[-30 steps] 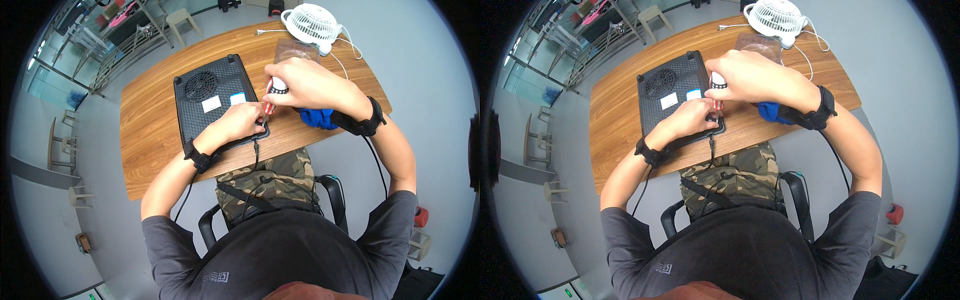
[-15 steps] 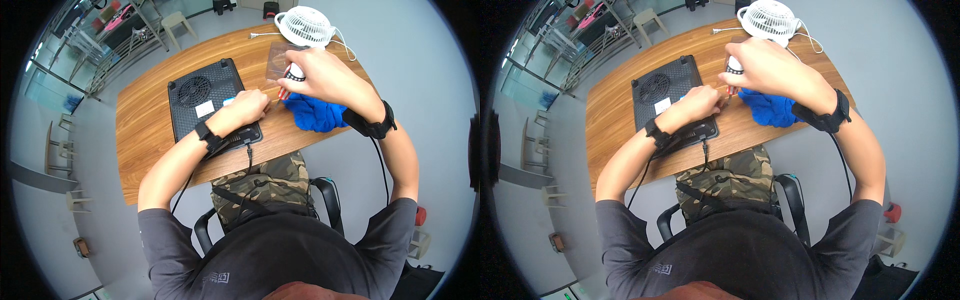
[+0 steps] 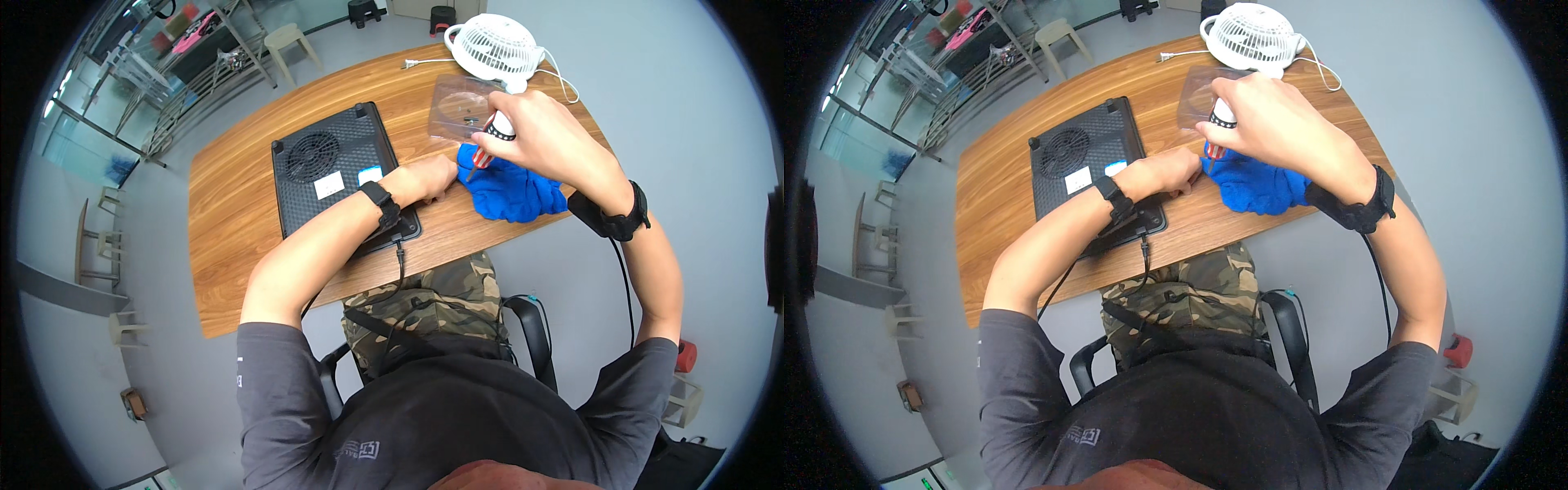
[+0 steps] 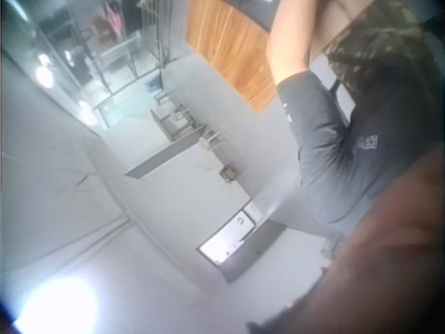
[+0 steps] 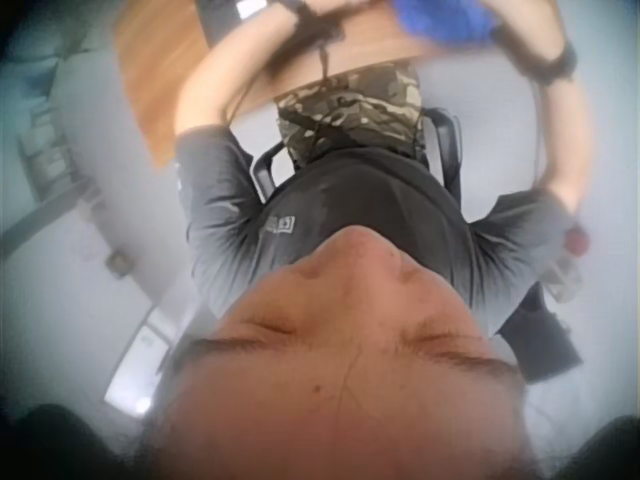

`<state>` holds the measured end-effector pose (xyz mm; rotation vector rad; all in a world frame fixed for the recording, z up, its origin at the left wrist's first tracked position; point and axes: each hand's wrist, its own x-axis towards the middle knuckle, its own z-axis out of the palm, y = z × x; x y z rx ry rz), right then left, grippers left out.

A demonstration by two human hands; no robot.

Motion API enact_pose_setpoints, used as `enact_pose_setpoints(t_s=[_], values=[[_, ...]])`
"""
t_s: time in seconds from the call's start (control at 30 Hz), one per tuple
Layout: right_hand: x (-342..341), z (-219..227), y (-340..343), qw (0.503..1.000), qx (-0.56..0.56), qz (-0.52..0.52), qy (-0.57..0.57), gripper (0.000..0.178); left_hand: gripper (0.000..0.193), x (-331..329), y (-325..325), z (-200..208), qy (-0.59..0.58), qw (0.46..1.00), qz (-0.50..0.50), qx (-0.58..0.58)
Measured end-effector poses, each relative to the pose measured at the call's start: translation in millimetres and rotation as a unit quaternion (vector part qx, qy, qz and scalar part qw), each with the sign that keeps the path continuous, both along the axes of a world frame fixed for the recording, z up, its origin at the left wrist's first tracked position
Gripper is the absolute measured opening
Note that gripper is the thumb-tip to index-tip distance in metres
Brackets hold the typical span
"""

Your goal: The person flips a portable induction cooktop over and uses a screwdriver to remove screws from the bottom casing. They then lift the casing to expose the internal components, including a fan and circuit board.

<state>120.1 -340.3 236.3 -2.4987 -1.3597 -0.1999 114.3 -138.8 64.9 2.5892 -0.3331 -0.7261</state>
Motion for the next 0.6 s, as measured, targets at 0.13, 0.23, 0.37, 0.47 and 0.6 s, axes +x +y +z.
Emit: enact_pose_setpoints(t_s=[0.13, 0.23, 0.37, 0.47, 0.6], values=[[3, -6, 3, 0.999, 0.028, 0.016, -0.020, 0.039, 0.016, -1, 2, 1, -0.022, 0.999, -0.039, 0.017], [0, -4, 8, 0.999, 0.042, 0.026, -0.009, 0.037, 0.021, -9, 13, 6, -0.091, 0.993, -0.066, 0.019], [-2, 2, 11, 0.999, 0.038, 0.020, -0.007, 0.037, 0.028, -29, 39, 44, -0.186, 0.980, -0.065, 0.029], [-11, 11, 35, 0.997, 0.051, 0.052, -0.006, 0.037, 0.026, -61, 83, 67, -0.232, 0.972, -0.024, -0.018], [-35, 10, 95, 0.982, 0.068, 0.164, -0.069, 0.043, 0.032, -127, 121, 101, -0.243, 0.963, 0.041, -0.107]])
